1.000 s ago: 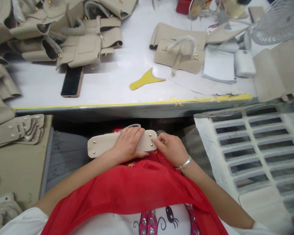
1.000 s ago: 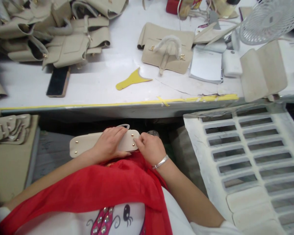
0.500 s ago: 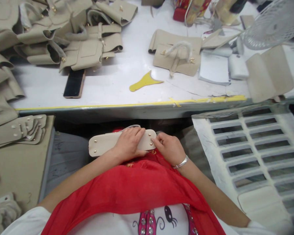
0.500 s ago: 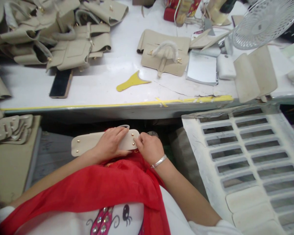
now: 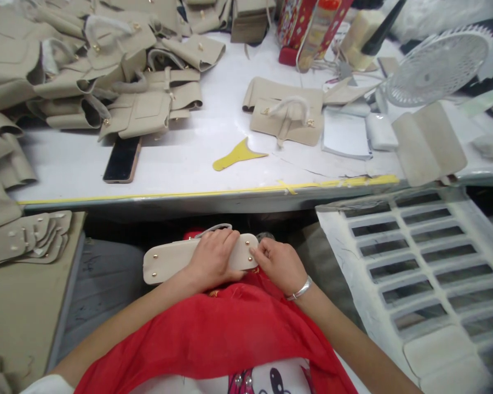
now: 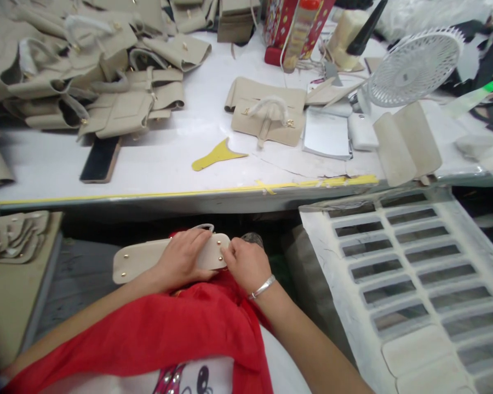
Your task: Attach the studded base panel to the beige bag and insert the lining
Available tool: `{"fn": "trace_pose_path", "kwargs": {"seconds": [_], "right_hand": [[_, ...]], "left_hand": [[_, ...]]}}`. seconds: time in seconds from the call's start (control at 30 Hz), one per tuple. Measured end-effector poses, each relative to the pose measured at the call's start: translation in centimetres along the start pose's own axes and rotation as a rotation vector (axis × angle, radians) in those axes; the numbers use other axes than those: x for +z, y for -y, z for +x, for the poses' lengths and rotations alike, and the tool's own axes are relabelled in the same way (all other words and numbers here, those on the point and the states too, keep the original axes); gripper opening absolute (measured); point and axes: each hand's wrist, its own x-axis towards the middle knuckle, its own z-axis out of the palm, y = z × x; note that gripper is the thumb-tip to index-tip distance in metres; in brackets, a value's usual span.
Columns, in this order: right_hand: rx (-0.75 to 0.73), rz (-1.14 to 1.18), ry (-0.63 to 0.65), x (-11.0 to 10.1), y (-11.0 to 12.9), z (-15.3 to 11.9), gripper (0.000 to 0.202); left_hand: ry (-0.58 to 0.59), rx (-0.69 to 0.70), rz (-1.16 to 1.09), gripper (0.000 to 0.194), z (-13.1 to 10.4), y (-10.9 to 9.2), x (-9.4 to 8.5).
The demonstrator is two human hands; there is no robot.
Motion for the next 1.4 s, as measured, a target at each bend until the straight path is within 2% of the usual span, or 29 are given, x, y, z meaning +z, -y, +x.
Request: {"fn": "trace_pose_path", "kwargs": {"seconds": [0.2,0.33,0.43,0.57,0.7,0.77,0.83,0.93,1.0,1.1,1.23,1.33,1.4], "right_hand": [[0.044,0.092,0.070,-0.1,-0.3,0.4,0.026],[0.074,0.180,0.049,-0.2,-0.6,0.8,0.024],[0.015,0.162,0.073,-0.5,-0.4,1.9,0.032],[-0.135,0.105,0.257,-0.7,1.0,4.1,0.028],[-0.202,0.041,0.399,-0.4,3.3,5.8,0.030],[-0.223,0.003,0.434,-0.2,4.4,6.2,0.031],[-0.258,-0.032,0.446,0.1,5.3,6.6,0.033],[-0.320,-0.091,0.451,0.7,6.8,7.3,0.036],[-0.357,-0.129,0.460,1.5,8.0,7.8,0.037],[-0.427,-0.156,0.478,3.0,10.1,8.4,0.039],[-0.484,-0.141,0.493,4.8,12.4,8.6,0.040],[-0.484,-0.140,0.494,5.5,13.3,8.6,0.041],[-0.486,-0.143,0.497,5.9,13.7,8.6,0.041]], "left_hand": [[-0.007,0.008,-0.047,0.075,-0.1,0.2,-0.2],[0.068,-0.003,-0.117,0.070,-0.5,1.9,-1.7],[0.126,-0.101,-0.092,0.052,-1.2,3.6,-2.8],[0.134,-0.129,-0.114,0.048,-1.9,4.9,-3.3],[0.073,-0.183,-0.106,0.045,-3.4,6.7,-3.8],[-0.046,-0.293,-0.088,0.045,-5.4,8.4,-4.2],[-0.202,-0.466,-0.130,0.043,-8.2,10.2,-4.4],[-0.315,-0.701,-0.388,0.035,-12.3,11.8,-4.1],[-0.333,-0.759,-0.583,0.031,-14.0,11.8,-3.7],[-0.374,-0.794,-0.748,0.028,-14.8,11.0,-3.1],[-0.383,-0.807,-0.839,0.031,-14.8,10.2,-3.3],[-0.376,-0.780,-0.857,0.027,-14.9,10.4,-3.4],[-0.340,-0.817,-0.917,0.027,-15.0,10.9,-3.4]]}}
